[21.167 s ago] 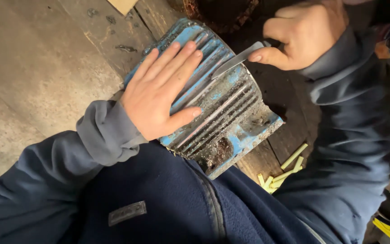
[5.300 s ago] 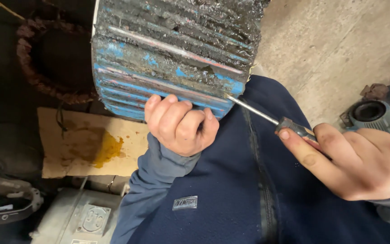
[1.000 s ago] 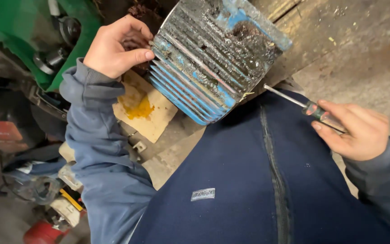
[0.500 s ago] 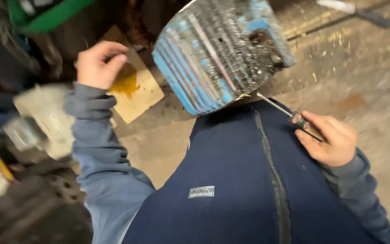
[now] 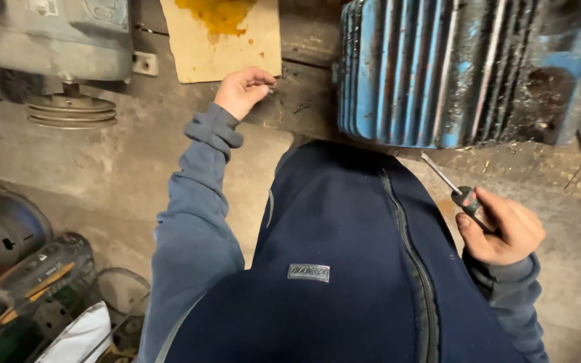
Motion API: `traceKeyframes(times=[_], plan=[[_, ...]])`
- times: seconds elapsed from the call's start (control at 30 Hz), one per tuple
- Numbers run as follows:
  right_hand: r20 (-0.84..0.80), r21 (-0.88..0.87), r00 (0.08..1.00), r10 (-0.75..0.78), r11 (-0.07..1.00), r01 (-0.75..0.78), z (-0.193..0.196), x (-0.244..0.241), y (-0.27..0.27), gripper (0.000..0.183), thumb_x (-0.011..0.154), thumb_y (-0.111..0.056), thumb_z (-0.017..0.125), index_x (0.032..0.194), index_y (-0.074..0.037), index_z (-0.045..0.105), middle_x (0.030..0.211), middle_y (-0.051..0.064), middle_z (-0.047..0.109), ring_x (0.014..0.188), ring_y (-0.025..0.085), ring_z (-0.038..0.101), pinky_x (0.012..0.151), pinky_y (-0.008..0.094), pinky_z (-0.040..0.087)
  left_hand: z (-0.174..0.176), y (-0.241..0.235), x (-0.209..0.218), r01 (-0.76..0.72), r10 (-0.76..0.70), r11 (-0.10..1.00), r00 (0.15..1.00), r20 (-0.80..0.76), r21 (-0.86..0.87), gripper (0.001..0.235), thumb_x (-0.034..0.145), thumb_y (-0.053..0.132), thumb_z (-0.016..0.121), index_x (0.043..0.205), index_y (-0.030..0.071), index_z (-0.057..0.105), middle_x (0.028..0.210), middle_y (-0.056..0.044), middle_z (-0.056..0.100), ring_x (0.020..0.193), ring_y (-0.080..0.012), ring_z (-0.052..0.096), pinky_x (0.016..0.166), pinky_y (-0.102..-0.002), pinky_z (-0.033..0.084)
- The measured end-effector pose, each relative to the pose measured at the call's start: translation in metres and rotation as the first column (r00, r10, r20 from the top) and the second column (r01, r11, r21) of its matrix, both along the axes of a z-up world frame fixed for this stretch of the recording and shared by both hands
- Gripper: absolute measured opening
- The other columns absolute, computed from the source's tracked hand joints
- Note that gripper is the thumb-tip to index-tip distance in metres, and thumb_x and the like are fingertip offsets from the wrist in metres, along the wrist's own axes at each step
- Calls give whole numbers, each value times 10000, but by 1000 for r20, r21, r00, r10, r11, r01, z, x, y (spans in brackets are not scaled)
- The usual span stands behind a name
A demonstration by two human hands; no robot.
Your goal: Scraping and cleaning debris from the exterior fins of an electric motor housing using a knife and a screwdriver.
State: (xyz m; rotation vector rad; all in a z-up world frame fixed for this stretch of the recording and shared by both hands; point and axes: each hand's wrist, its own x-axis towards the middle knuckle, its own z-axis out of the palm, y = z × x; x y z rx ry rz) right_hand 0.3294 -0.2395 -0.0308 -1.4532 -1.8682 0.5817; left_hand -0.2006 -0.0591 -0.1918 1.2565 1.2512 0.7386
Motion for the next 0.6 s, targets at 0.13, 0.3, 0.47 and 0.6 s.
traceKeyframes(times=[0.13,0.3,0.47,0.6], plan=[[36,-4,999,-12,1000,13,-3,-25,-10,389,948,-176,828,1265,18,710,902,144,705,733,242,679,697,294,524,31,-6,1,109,-93,989,984,-150,101,264,970,26,633,1226,6,693,1157,-40,734,1019,-115,680,927,-285,546],[-49,-16,968,-245,969,245,-22,-59,-57,481,966,-163,790,1379,11,617,1048,153,707,824,242,663,767,298,519,88,21,1,108,-78,974,985,-157,198,238,1077,76,596,1287,4,683,1208,-91,737,1065,-160,689,954,-291,546],[-209,-122,825,-525,851,511,11,-99,-92,575,1060,-149,732,1559,-5,484,1181,154,661,955,217,645,903,283,535,182,55,85,400,-235,730,908,-346,554,259,1017,15,653,1268,7,716,1191,-154,752,1011,-290,709,934,-353,565],[222,-96,785,-578,788,608,78,-127,-81,492,984,-87,762,1442,-13,598,1060,168,695,827,245,687,752,295,542,217,67,170,419,-678,189,710,-191,888,240,966,67,797,1180,1,709,1159,-139,699,1095,-334,711,957,-441,591]])
